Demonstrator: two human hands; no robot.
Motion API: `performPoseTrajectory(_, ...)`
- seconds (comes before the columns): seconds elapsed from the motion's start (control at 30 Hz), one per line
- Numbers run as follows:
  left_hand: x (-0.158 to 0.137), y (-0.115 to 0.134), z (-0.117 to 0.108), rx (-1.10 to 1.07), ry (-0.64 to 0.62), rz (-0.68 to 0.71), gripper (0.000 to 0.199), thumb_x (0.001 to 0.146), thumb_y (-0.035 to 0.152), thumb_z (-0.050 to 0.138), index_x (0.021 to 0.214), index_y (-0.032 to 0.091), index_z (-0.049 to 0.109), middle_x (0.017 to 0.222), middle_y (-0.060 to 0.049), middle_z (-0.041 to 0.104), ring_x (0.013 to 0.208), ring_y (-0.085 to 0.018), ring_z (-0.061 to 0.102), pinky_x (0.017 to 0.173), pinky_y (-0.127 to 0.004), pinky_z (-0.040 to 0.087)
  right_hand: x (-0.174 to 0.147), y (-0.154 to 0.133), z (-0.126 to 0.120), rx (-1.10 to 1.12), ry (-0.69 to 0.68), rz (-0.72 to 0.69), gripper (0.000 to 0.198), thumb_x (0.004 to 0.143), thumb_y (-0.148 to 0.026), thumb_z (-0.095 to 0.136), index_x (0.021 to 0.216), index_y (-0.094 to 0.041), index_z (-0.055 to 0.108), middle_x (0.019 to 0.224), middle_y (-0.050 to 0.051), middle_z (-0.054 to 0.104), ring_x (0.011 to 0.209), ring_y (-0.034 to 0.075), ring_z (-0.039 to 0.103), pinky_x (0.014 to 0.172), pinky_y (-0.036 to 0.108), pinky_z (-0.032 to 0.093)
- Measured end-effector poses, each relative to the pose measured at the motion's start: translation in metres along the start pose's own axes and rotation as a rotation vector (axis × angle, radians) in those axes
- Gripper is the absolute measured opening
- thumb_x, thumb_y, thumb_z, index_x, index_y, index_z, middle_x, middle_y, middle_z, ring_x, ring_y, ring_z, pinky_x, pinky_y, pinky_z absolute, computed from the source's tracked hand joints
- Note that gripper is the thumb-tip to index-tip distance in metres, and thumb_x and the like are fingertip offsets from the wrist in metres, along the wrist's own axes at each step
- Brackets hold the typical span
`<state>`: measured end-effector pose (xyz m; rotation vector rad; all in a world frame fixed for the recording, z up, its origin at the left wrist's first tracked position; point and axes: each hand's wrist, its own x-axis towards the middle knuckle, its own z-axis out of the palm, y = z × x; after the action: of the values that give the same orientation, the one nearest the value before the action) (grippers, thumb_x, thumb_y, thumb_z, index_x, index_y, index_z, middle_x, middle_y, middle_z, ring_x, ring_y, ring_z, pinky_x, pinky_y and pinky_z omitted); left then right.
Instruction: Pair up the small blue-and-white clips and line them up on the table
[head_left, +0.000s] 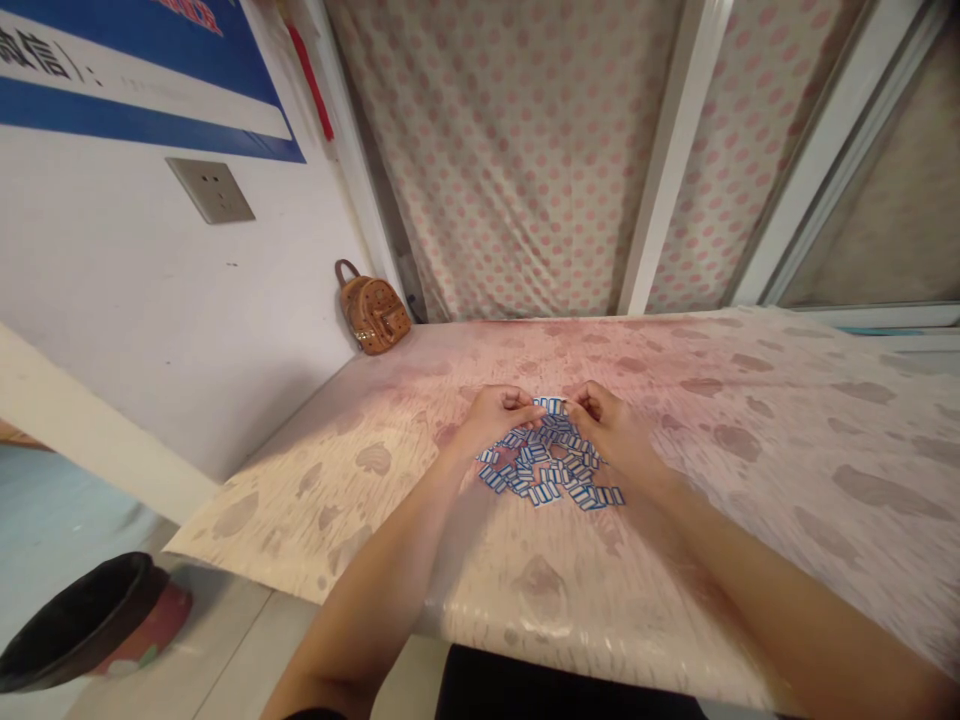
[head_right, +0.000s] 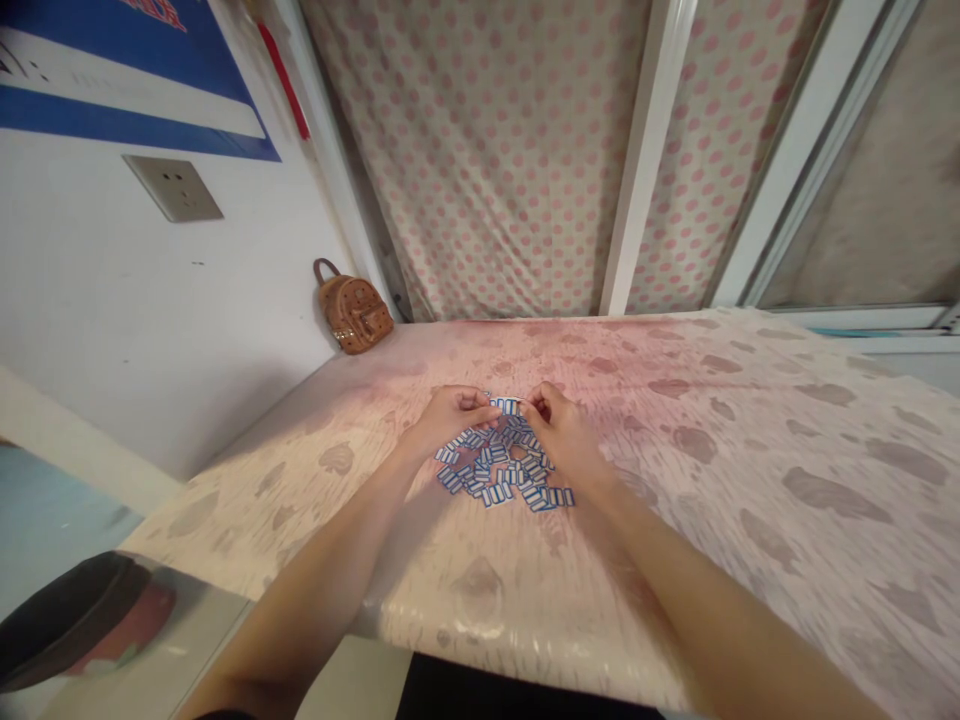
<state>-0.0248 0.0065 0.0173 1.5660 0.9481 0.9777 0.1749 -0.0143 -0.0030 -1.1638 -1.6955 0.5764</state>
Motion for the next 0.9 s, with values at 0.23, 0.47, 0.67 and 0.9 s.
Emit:
performPoseTrajectory(0.23, -0.0003, -0.0015, 0.0016, -0.046, -0.015, -0.007, 0.050, 0.058, 0.055, 0.086, 0.072, 0.011, 0.066, 0.070, -0.006, 0.069, 0.065, -0.013, 0.064, 0.066, -0.025, 0.049, -0.0018, -0.0027, 0.0006, -0.074, -0.001, -0.044, 0.016, 0.090, -0.037, 0.052, 0.081, -0.024, 0.051, 0.069, -0.002, 0.057, 0.064, 0.016, 0.056, 0.061, 0.028, 0.042)
performPoseTrajectory(0.47, -0.0018, -0.0007, 0.0013, -0.017, -0.045, 0.002, 0.045, 0.064, 0.052, 0.084, 0.072, 0.011, 0.067, 0.071, -0.007, 0.071, 0.065, -0.014, 0.064, 0.065, -0.025, 0.049, -0.0027, -0.0090, -0.0008, -0.125, 0.008, -0.056, 0.017, 0.090, -0.036, 0.053, 0.078, -0.025, 0.049, 0.066, -0.002, 0.056, 0.060, 0.016, 0.055, 0.059, 0.029, 0.040)
performPoseTrajectory(0.67, -0.0017, -0.0011, 0.0011, -0.016, -0.042, 0.017, 0.042, 0.065, 0.050, 0.083, 0.071, 0.012, 0.067, 0.071, -0.006, 0.071, 0.066, -0.014, 0.065, 0.067, -0.025, 0.050, -0.0019, -0.0014, 0.0015, -0.017, -0.010, -0.022, 0.014, 0.089, -0.038, 0.055, 0.090, -0.025, 0.053, 0.072, -0.002, 0.060, 0.066, 0.017, 0.058, 0.060, 0.028, 0.043)
performPoseTrajectory(0.9, -0.0002, -0.0018, 0.0012, 0.022, -0.015, 0.045, 0.042, 0.066, 0.050, 0.082, 0.073, 0.011, 0.068, 0.070, -0.006, 0.070, 0.065, -0.014, 0.064, 0.065, -0.025, 0.050, -0.0015, -0.0055, -0.0001, 0.030, -0.087, -0.016, 0.018, 0.089, -0.038, 0.051, 0.079, -0.024, 0.053, 0.066, -0.002, 0.053, 0.061, 0.015, 0.050, 0.055, 0.027, 0.038)
